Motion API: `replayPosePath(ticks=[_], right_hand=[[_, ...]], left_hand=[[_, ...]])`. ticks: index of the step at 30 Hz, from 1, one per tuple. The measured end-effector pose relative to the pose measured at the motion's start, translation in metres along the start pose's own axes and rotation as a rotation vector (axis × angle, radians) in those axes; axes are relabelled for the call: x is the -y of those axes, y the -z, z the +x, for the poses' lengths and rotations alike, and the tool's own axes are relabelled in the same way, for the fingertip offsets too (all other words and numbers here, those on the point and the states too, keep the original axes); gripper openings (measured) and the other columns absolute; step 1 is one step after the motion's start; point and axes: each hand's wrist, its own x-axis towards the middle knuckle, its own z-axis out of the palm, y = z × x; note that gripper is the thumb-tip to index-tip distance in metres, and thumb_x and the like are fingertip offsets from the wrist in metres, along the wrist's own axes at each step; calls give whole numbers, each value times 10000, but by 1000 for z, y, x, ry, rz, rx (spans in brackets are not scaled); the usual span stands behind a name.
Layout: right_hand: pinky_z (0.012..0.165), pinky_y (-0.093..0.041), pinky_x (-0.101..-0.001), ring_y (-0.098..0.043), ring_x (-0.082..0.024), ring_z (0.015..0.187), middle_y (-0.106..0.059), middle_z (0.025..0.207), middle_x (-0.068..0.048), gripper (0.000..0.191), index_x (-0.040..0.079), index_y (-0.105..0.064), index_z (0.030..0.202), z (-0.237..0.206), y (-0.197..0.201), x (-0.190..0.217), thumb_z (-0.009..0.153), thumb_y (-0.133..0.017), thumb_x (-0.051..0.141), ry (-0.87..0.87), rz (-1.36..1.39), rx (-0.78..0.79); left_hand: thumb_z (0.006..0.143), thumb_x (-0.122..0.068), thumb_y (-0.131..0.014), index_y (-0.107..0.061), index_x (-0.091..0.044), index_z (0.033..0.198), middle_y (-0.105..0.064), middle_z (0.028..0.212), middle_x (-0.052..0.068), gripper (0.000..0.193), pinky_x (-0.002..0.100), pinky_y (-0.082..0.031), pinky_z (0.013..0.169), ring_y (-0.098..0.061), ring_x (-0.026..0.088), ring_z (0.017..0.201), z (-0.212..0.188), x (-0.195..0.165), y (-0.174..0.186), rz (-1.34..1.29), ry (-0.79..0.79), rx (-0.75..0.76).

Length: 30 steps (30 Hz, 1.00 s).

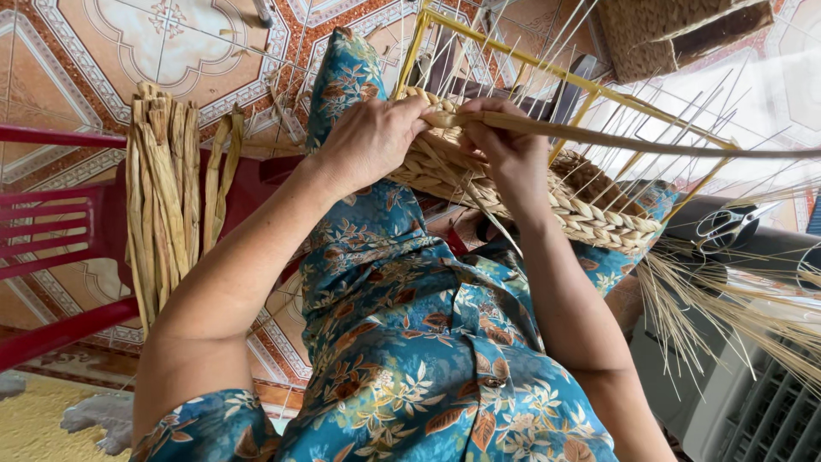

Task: The person weaves a basket using dried palm leaves on a yellow metal frame. They interlace the leaves through vertical spokes, occasionally using a metal rod to tighten the weave and scissors to trim excess material.

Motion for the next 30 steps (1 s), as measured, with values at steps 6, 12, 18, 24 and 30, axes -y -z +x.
replayPosePath(ticks=[6,12,18,24,30], right_hand=[[506,-584,-216,-719,-82,628,-753,819,-93,182,-3,-717,1160,14,0,10,1021,-619,62,24,-542,132],[492,-545,-290,-678,-133,579,-746,802,-127,98,-9,-694,1023,18,-16,4,1048,-654,77,118,-365,-6],[740,-668,-317,-751,-146,815,-756,963,-115,125,-6,-666,1094,-28,-25,9,1075,-569,71,10,71,115],[625,-586,-346,-723,-200,788,-735,993,-111,285,72,-641,1172,-30,-1,61,966,-745,238,297,-924,95],[560,-545,-396,-731,-236,747,-774,937,-31,425,86,-607,1193,-26,19,60,914,-798,344,236,-1176,153]], left_hand=[[1071,-47,-570,-601,-41,1182,-730,839,100,115,215,-567,474,-676,125,591,-7,5,6,-169,-151,-76],[1107,-118,-521,-541,-90,1162,-765,917,84,65,214,-568,428,-663,105,495,-7,1,32,-494,3,112],[1056,-183,-520,-593,-116,1123,-744,885,43,120,222,-523,368,-629,94,449,16,-5,43,-542,258,351],[974,-127,-681,-696,-88,959,-723,769,42,45,265,-572,577,-662,126,606,24,-11,24,-40,-25,293],[933,-188,-718,-759,-110,1000,-767,820,41,110,286,-588,598,-679,110,620,19,-1,31,-145,-95,217]])
